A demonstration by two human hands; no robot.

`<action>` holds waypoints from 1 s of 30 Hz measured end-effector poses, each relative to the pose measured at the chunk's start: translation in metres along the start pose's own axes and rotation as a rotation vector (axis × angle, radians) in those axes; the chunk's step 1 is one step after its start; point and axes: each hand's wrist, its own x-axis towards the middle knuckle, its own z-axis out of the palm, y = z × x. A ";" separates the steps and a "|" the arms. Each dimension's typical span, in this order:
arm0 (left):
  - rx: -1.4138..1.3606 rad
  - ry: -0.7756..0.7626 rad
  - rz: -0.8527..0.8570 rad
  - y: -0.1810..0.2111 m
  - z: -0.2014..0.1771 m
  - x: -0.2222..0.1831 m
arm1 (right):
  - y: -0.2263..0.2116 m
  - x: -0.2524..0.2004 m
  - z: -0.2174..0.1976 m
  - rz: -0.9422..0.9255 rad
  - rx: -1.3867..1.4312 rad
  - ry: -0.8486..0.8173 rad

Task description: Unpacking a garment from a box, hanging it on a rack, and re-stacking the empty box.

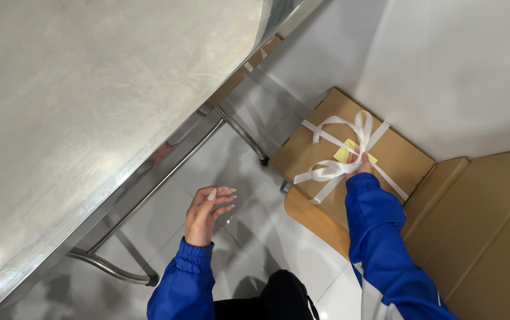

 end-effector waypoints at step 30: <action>0.504 0.209 -0.219 0.103 -0.036 -0.155 | -0.027 -0.494 -0.001 0.030 -0.076 -0.181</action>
